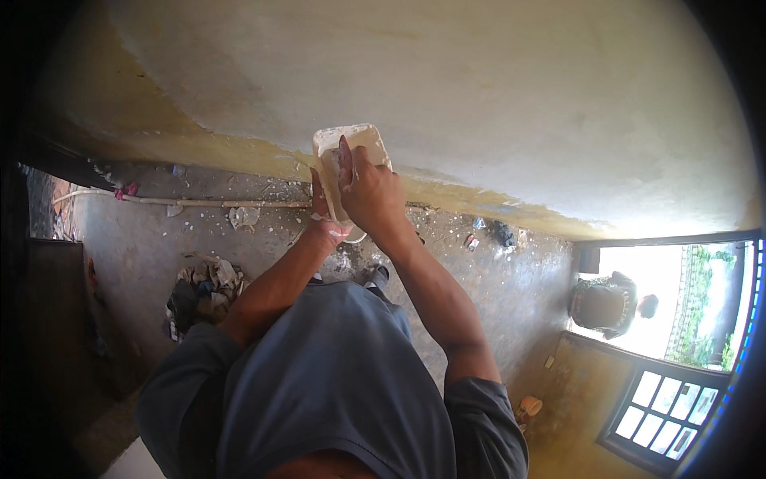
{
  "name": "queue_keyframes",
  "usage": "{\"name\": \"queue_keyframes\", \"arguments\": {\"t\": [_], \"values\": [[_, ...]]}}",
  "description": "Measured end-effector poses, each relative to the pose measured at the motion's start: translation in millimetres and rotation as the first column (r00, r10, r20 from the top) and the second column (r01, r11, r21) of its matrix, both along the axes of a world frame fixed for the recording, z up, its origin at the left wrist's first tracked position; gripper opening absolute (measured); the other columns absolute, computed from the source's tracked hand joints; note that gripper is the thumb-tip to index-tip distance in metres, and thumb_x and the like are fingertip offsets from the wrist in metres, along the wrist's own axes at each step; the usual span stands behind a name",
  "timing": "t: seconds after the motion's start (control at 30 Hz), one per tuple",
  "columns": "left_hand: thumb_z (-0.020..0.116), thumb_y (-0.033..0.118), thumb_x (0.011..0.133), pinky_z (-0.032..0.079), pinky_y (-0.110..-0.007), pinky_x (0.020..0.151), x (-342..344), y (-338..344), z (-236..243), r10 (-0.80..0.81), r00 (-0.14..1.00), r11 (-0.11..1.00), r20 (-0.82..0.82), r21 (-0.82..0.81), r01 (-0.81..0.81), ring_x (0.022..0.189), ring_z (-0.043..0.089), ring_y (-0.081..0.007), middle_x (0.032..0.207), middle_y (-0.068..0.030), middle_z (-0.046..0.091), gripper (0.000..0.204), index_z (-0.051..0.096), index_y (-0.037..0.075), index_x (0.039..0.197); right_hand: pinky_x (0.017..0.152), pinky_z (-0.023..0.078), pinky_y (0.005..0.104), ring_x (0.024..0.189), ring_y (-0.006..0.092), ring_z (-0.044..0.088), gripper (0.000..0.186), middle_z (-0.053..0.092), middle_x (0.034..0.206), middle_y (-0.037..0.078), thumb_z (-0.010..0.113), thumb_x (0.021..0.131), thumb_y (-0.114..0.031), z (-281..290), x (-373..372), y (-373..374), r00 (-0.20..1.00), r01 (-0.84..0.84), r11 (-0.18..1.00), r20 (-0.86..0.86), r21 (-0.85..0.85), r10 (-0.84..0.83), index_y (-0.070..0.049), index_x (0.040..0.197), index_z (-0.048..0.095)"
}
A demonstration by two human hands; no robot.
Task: The person applies plaster to a wall using a putty knife and a plastic container. They scrape plaster from the container onto the knife and smooth it over the yellow surface of the wall, and they also clean the knife in a bucket of water.
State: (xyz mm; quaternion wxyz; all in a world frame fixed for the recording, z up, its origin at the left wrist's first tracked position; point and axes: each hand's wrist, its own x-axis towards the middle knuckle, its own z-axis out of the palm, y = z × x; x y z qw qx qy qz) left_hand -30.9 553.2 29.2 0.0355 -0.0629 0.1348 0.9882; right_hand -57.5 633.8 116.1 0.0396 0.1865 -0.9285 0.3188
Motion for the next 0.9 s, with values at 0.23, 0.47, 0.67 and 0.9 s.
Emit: {"name": "queue_keyframes", "arguments": {"t": [0.23,0.47,0.67,0.9], "values": [[0.031,0.071,0.085,0.036,-0.043,0.105,-1.7,-1.6,-10.5,0.011,0.995,1.000,-0.104,-0.005,-0.012,0.127,0.042,-0.0240,0.140,-0.0064,0.041,0.078,0.032,0.018,0.141,0.058,0.047,0.0494,0.065,0.0433,0.060,0.019,0.061,0.065,0.021,0.061,0.079,-0.012,-0.3,-13.1,14.3,0.999,0.042,0.998,-0.032,0.041,-0.041,-0.005,0.095,0.052],[0.027,0.073,0.085,0.038,-0.044,0.104,-1.6,-3.9,-1.5,0.024,0.994,0.999,-0.108,-0.024,-0.027,0.126,0.044,-0.0244,0.139,-0.0069,0.043,0.079,0.032,0.018,0.141,0.055,0.045,0.0516,0.062,0.0439,0.059,0.014,0.060,0.063,0.021,0.058,0.083,-0.014,11.3,-20.0,15.2,0.992,0.120,0.991,-0.052,0.061,-0.117,-0.006,0.092,0.051],[0.029,0.072,0.085,0.038,-0.044,0.104,-2.1,-7.9,-3.0,0.029,0.999,0.998,-0.040,-0.055,-0.031,0.126,0.044,-0.0246,0.139,-0.0069,0.043,0.077,0.033,0.018,0.141,0.056,0.045,0.0530,0.063,0.0449,0.059,0.013,0.060,0.064,0.022,0.056,0.084,-0.015,2.1,-19.6,12.1,0.997,0.067,0.993,-0.051,0.097,-0.062,-0.007,0.093,0.051],[0.030,0.069,0.087,0.037,-0.043,0.105,-0.1,-10.8,-7.0,0.050,0.998,0.998,-0.046,-0.033,-0.052,0.126,0.044,-0.0247,0.138,-0.0070,0.044,0.075,0.034,0.017,0.141,0.058,0.046,0.0519,0.067,0.0449,0.059,0.020,0.061,0.067,0.023,0.059,0.079,-0.013,7.3,-7.5,0.4,1.000,0.014,0.999,0.010,0.049,-0.014,-0.007,0.097,0.052]]}}
